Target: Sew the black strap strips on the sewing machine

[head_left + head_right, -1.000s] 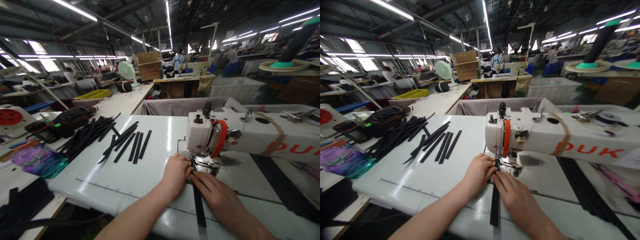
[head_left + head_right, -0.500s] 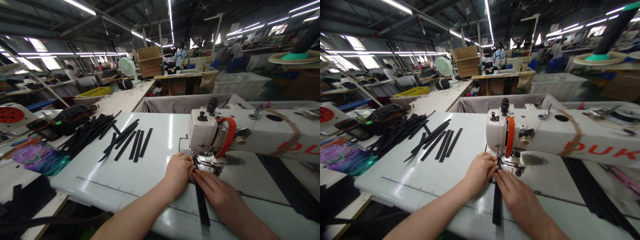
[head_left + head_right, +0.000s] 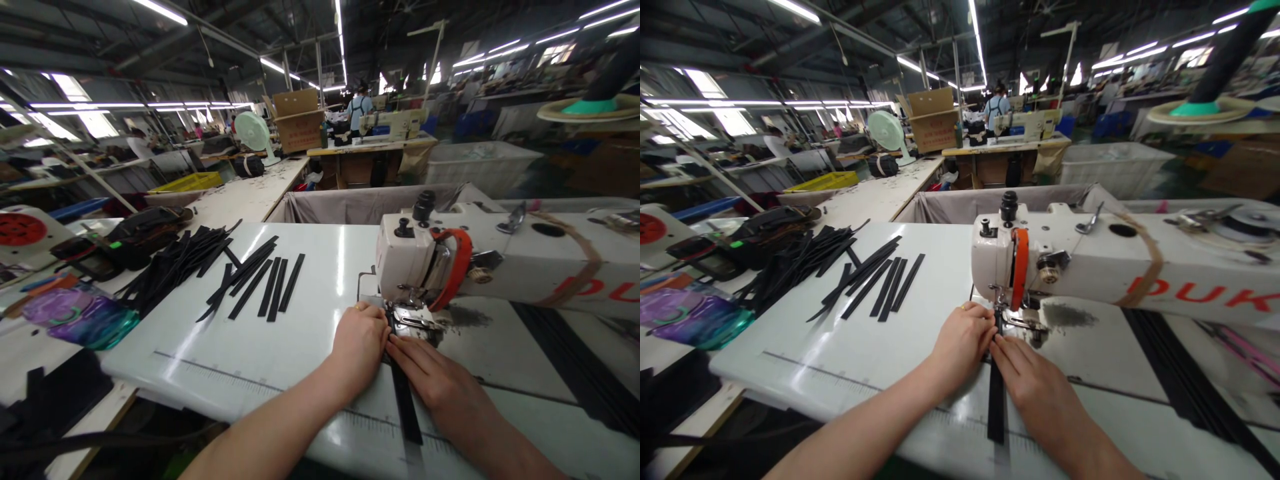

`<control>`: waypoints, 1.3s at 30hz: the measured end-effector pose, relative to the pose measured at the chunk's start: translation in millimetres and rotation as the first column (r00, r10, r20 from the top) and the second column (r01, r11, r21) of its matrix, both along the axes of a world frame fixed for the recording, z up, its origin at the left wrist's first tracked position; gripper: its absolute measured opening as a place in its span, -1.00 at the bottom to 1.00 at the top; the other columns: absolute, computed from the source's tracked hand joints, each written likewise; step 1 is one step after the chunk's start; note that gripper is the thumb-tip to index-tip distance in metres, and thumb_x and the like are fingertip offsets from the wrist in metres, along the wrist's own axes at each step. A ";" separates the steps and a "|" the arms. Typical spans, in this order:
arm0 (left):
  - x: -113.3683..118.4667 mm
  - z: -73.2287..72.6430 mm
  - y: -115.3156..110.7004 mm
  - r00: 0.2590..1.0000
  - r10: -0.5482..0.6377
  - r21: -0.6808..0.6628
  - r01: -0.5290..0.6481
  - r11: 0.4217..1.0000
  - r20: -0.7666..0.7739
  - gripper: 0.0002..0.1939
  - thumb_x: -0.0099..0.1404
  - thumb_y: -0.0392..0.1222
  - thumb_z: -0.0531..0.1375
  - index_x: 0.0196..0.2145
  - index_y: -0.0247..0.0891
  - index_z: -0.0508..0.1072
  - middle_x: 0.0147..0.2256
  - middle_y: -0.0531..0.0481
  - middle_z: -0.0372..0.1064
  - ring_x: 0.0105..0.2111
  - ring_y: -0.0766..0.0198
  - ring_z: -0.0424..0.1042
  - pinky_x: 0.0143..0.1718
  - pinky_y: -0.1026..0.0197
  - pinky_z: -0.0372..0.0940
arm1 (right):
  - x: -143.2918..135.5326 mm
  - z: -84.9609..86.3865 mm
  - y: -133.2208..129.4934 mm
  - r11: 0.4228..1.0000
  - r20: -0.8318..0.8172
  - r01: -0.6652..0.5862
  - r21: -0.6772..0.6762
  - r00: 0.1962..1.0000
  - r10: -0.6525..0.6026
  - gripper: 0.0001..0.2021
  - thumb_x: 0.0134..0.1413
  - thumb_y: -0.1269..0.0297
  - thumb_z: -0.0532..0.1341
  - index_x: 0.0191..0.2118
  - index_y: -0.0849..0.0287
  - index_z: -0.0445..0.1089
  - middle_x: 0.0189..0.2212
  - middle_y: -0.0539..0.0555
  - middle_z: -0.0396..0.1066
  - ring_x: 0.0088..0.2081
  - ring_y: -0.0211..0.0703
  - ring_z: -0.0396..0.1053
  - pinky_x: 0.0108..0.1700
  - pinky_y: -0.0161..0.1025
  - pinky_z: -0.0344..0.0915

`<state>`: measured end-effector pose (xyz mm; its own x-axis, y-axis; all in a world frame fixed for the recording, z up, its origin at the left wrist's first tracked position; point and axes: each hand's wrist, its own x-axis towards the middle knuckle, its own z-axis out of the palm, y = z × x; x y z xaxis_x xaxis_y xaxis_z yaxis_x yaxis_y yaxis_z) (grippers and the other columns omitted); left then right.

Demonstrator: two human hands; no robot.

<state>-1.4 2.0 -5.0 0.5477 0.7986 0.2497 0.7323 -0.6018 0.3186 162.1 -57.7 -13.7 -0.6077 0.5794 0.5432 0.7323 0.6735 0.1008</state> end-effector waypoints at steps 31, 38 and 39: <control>-3.3 2.7 6.9 0.984 -0.029 -0.024 0.034 0.999 0.177 -0.79 0.33 -0.37 0.13 -0.40 -0.30 0.54 -0.19 -0.06 0.51 -0.16 0.14 0.39 -0.02 0.09 0.34 | 16.2 2.1 4.7 0.933 -0.306 -0.190 -0.305 0.948 0.093 -0.74 0.23 0.52 0.03 -0.23 0.15 0.46 -0.31 0.08 0.46 -0.24 -0.15 0.39 -0.20 -0.22 0.37; -2.8 4.1 6.0 0.983 -0.028 -0.016 0.032 0.999 0.180 -0.79 0.33 -0.37 0.13 -0.38 -0.30 0.55 -0.18 -0.06 0.52 -0.13 0.13 0.39 -0.01 0.10 0.35 | 17.6 2.8 10.3 0.967 -0.241 -0.102 -0.233 0.970 0.044 -0.73 0.20 0.51 0.04 -0.14 0.19 0.46 -0.24 0.11 0.48 -0.16 -0.08 0.39 -0.08 -0.13 0.38; -2.6 4.3 5.8 0.984 -0.029 -0.021 0.033 0.999 0.173 -0.78 0.33 -0.37 0.12 -0.39 -0.30 0.55 -0.17 -0.06 0.52 -0.13 0.13 0.39 -0.01 0.10 0.35 | 18.0 2.3 12.1 0.971 -0.232 -0.089 -0.220 0.972 0.036 -0.72 0.19 0.52 0.04 -0.13 0.19 0.46 -0.23 0.12 0.48 -0.14 -0.07 0.39 -0.07 -0.12 0.38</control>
<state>-4.0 7.7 -0.6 0.5223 0.7890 0.3236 0.6463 -0.6138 0.4534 180.1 -45.6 -11.4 -0.5242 0.6684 0.5277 0.6742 0.7043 -0.2224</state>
